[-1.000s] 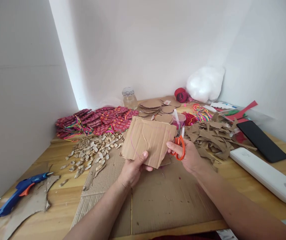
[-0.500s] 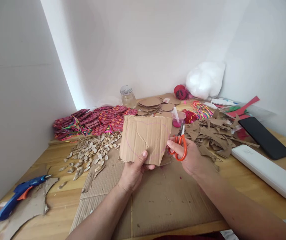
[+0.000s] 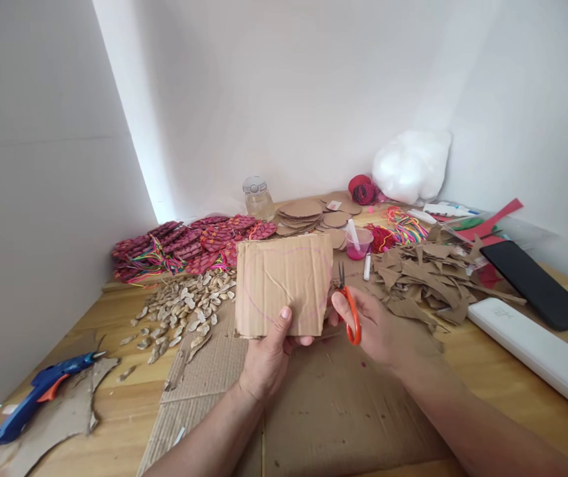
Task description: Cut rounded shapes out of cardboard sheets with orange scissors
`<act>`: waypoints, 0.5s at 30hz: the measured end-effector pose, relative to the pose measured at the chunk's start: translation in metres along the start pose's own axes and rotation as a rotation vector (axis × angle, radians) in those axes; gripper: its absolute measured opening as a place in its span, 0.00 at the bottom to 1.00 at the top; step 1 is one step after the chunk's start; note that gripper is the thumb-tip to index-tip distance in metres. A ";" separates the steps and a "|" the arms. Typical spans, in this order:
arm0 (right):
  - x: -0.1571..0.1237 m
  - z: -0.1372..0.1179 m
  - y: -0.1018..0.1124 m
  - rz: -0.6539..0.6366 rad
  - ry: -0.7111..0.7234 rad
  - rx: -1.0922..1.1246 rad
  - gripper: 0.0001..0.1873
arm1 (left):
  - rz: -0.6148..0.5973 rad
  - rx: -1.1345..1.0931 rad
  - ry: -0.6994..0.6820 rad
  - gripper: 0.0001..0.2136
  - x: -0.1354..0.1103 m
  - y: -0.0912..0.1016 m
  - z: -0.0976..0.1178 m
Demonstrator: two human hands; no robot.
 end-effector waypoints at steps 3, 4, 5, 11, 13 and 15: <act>-0.006 -0.004 -0.010 -0.068 -0.019 -0.034 0.23 | 0.016 -0.023 -0.013 0.27 -0.002 -0.001 0.000; -0.007 -0.004 -0.012 -0.075 -0.017 -0.018 0.23 | 0.018 -0.031 -0.015 0.27 -0.002 -0.002 0.000; -0.007 -0.004 -0.014 -0.082 -0.008 -0.003 0.22 | 0.016 -0.037 -0.016 0.27 -0.003 -0.003 0.000; -0.008 -0.002 -0.017 -0.052 0.063 -0.084 0.21 | 0.035 -0.015 0.017 0.30 -0.011 -0.006 -0.007; -0.008 -0.002 -0.016 -0.032 0.072 -0.096 0.21 | 0.054 -0.002 0.019 0.31 -0.013 -0.005 -0.009; -0.008 -0.002 -0.015 -0.019 0.067 -0.096 0.21 | 0.052 0.004 0.029 0.32 -0.014 -0.005 -0.011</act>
Point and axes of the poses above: each hand's wrist, its own x-axis towards the middle knuckle, its own y-axis out of the back of the hand, z = x × y, the point moved 6 cm from there along x, towards the middle knuckle, and after that the axes turned 1 degree about z, right-handed, at the moved point
